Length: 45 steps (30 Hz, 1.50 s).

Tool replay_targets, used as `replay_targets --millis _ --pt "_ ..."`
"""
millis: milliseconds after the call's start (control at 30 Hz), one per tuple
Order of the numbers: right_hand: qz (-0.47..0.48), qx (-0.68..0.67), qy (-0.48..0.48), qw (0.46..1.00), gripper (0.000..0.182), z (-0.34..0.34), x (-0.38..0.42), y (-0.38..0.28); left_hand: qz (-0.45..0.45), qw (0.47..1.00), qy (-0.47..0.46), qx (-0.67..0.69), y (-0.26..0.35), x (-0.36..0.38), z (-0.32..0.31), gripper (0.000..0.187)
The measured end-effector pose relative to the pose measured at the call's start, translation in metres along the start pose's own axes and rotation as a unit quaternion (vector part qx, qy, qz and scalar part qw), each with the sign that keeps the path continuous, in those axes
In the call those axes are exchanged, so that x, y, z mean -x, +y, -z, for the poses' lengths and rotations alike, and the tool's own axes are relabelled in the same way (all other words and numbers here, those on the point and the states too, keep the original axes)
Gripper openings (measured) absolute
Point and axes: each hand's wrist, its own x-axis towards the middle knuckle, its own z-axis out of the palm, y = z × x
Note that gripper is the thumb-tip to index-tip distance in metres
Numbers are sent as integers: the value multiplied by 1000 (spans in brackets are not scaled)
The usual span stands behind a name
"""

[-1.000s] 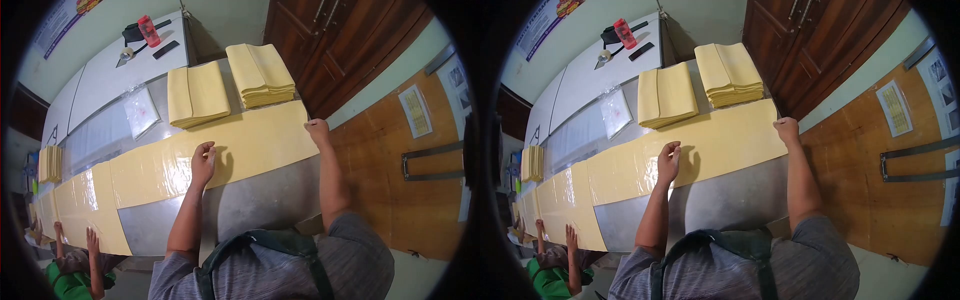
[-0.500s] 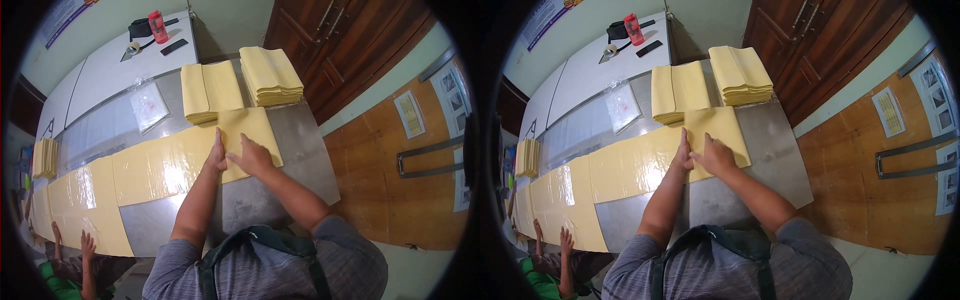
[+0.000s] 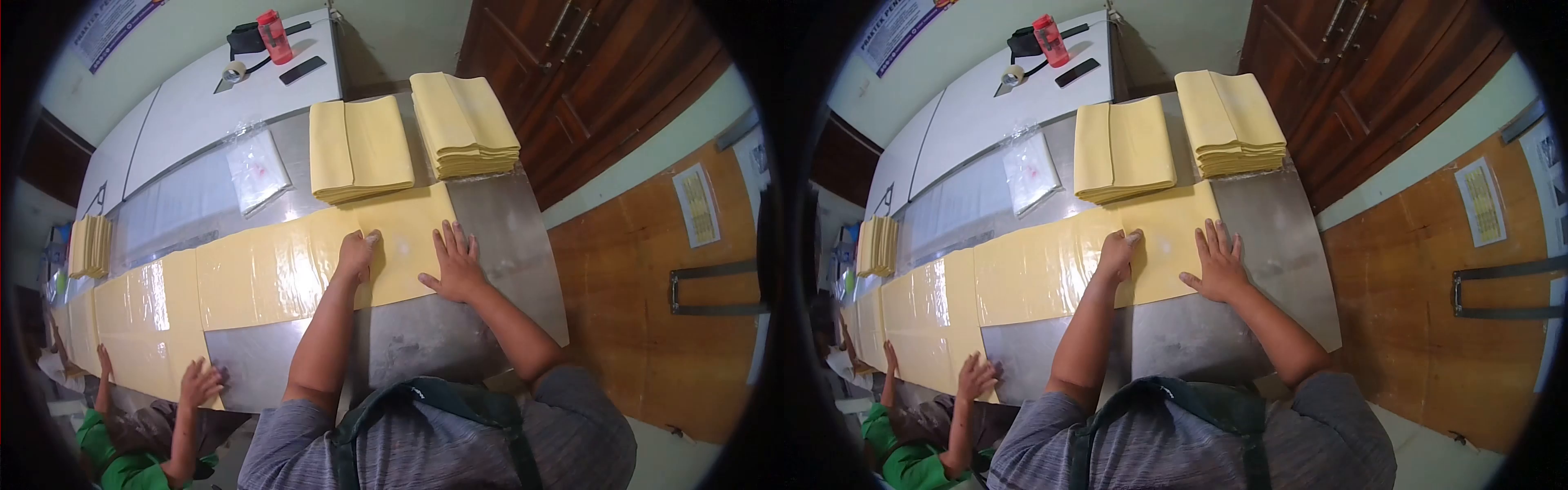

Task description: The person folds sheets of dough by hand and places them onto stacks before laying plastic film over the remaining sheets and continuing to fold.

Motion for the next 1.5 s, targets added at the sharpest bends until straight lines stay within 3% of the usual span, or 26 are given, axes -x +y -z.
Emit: replay_targets --millis 33,100,133,167,233,333,567,633,667,700,733,767,800,833,867,900,967,1000,1067,1233,1300,1333,1367,1400,1433,1500 --pt "2 6 -2 1000 101 0 0 1 3 1000 7 -2 10 14 -1 31" --pt "12 -4 -2 1000 101 0 -9 4 -201 937 233 -163 26 39 -9 45" --pt "17 -9 -2 1000 102 1 -15 6 -286 914 243 -155 22 41 -14 69" --pt "24 -12 -2 1000 102 3 -30 11 -285 912 249 -159 19 42 -19 69" --pt "-2 -26 68 997 103 3 -68 22 -357 797 121 -471 8 45 -27 78" --pt "-7 -32 104 994 101 7 -89 25 -273 771 102 -567 11 59 -43 90" --pt "-21 -35 59 997 106 -10 -26 19 -269 779 93 -558 11 57 -40 95" --pt "-34 -121 104 987 108 -12 -25 17 -298 753 130 -573 4 57 -40 82" --pt "-60 -300 130 943 108 -8 -30 17 -303 858 156 -385 2 48 -36 72" --pt "-57 -298 134 943 108 -10 -40 19 -296 922 174 -181 3 41 -30 63" --pt "-88 -477 211 849 97 -16 -53 24 -244 939 237 -50 14 51 -24 49" --pt "-115 -633 276 714 86 -23 -61 33 -177 955 229 65 23 62 -17 51" --pt "-119 -633 277 713 86 -19 -62 42 -117 973 181 87 14 60 -7 54" --pt "-164 -616 199 745 72 -11 -60 53 -55 984 131 108 10 63 -1 58" --pt "-204 -593 121 770 59 -4 -59 60 -56 984 127 110 5 67 -3 58" --pt "-203 -591 126 771 59 2 -58 60 -79 990 107 45 14 80 -9 64" --pt "-220 -478 19 850 39 9 -53 52 -102 991 84 -19 17 86 -16 69" --pt "-219 -476 23 851 39 11 -51 45 -125 985 80 -92 14 80 -17 74" --pt "-142 -239 166 946 30 12 -47 27 -147 965 61 -209 21 79 -19 86" --pt "-66 -214 216 950 24 110 -32 -116 -40 985 19 -170 52 56 2 93" --pt "-53 -211 169 961 29 119 -40 -184 84 972 -157 154 50 44 43 81" --pt "2 -215 167 962 33 108 -46 -212 -175 958 -228 18 20 30 70 71" --pt "57 -219 166 960 39 97 -48 -233 -174 957 -231 17 5 31 79 71" --pt "53 -220 168 960 39 92 -46 -247 -221 876 -293 314 -9 32 86 66" --pt "26 -218 123 968 47 86 -43 -259 -244 707 -325 579 -14 37 94 61" --pt "-4 -220 78 972 55 63 -43 -266 -220 747 -272 565 -20 48 115 58"
